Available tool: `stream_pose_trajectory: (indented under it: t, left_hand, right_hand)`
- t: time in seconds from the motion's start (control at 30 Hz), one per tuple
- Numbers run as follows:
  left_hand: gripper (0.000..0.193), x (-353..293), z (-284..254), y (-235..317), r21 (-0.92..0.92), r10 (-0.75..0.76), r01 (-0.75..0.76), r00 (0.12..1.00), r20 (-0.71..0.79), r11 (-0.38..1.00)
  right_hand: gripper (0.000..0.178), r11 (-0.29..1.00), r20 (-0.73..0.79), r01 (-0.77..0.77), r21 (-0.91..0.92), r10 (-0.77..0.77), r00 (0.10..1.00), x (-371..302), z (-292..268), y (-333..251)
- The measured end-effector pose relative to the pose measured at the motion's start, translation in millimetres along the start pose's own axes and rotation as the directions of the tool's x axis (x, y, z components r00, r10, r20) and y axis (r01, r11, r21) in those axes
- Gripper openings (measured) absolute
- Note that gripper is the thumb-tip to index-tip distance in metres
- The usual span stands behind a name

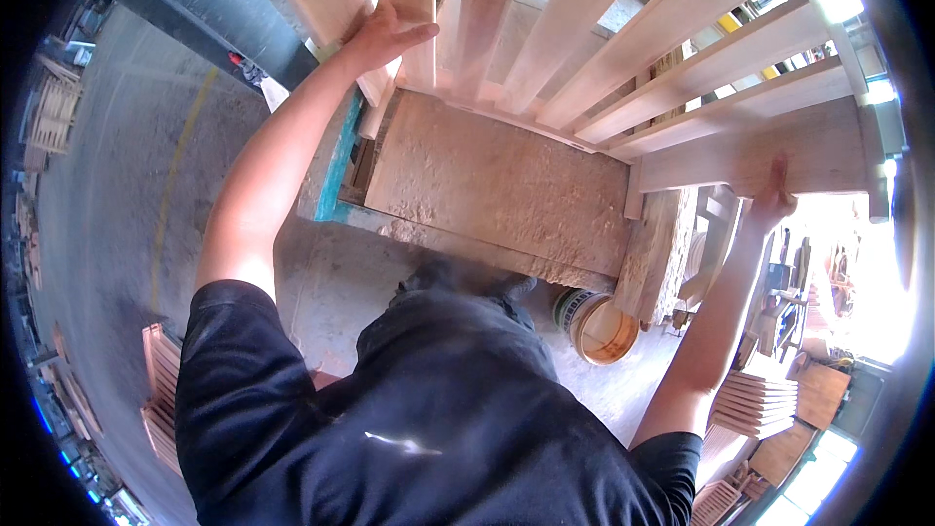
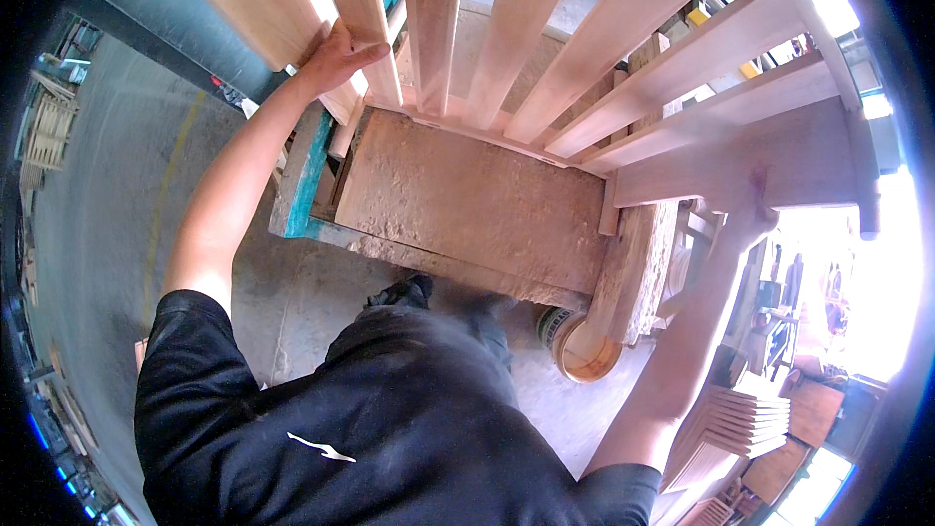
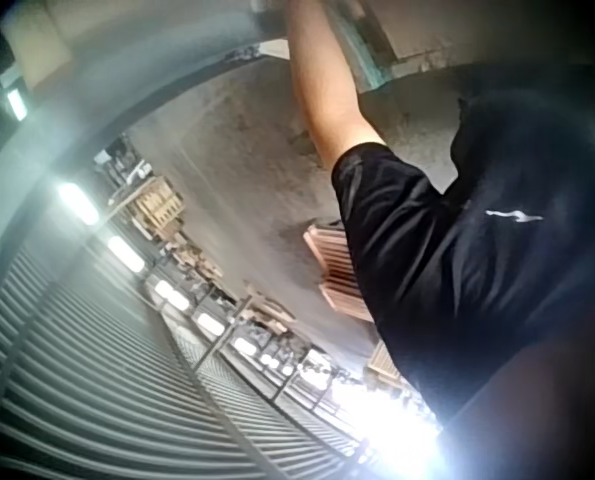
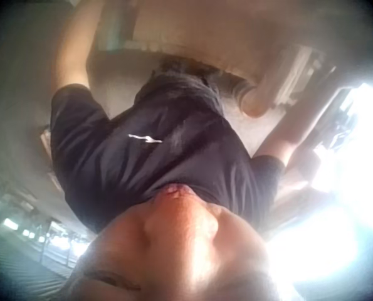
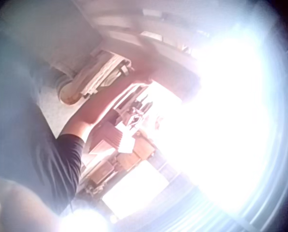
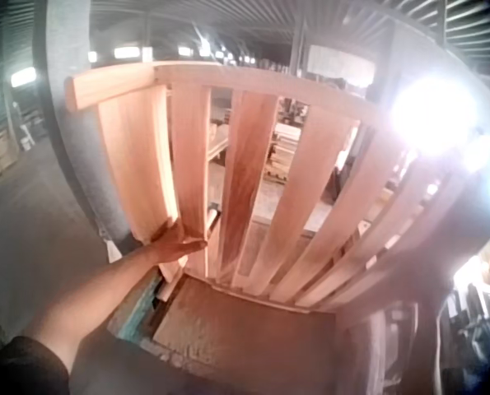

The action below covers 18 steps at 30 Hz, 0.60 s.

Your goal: The person applies glue to wooden chair components, then assembles the chair by inserting slats into the frame and tapping them into place with a mallet. The person adjusts the chair on the workbench and continues securing the slats.

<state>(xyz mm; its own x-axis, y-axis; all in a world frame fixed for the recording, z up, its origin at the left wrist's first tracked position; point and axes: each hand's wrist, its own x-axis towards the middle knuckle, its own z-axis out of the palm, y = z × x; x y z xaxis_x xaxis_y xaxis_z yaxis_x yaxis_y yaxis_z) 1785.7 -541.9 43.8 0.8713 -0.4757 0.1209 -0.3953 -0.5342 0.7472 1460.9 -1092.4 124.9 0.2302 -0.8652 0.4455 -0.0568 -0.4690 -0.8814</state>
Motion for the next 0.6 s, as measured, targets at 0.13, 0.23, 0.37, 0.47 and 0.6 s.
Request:
stream_pose_trajectory:
  t: [0.13,0.23,0.37,0.47,0.6]
  left_hand:
    - [0.087,-7,6,-2,-0.059,0.004,-0.009,0.998,-0.070,0.998]
    - [0.070,-48,16,4,-0.250,-0.017,-0.036,0.978,-0.208,0.968]
    - [0.039,-118,-19,18,-0.261,-0.206,0.165,0.969,-0.140,0.951]
    - [0.042,-121,-36,-9,-0.085,-0.229,0.213,0.909,-0.348,0.973]
    - [0.050,-90,-22,-78,0.161,0.066,-0.005,0.926,-0.371,0.987]
  right_hand:
    - [0.044,0.995,0.084,0.103,-0.012,-0.102,0.991,5,-5,3]
    - [0.048,0.989,0.148,0.144,-0.019,-0.140,0.979,2,-7,-1]
    - [0.059,0.990,0.120,0.055,-0.128,-0.039,0.992,-2,-13,-7]
    - [0.052,0.988,0.149,0.050,-0.145,-0.029,0.988,11,-21,12]
    - [0.040,0.952,0.251,0.279,-0.129,-0.241,0.937,48,-43,64]
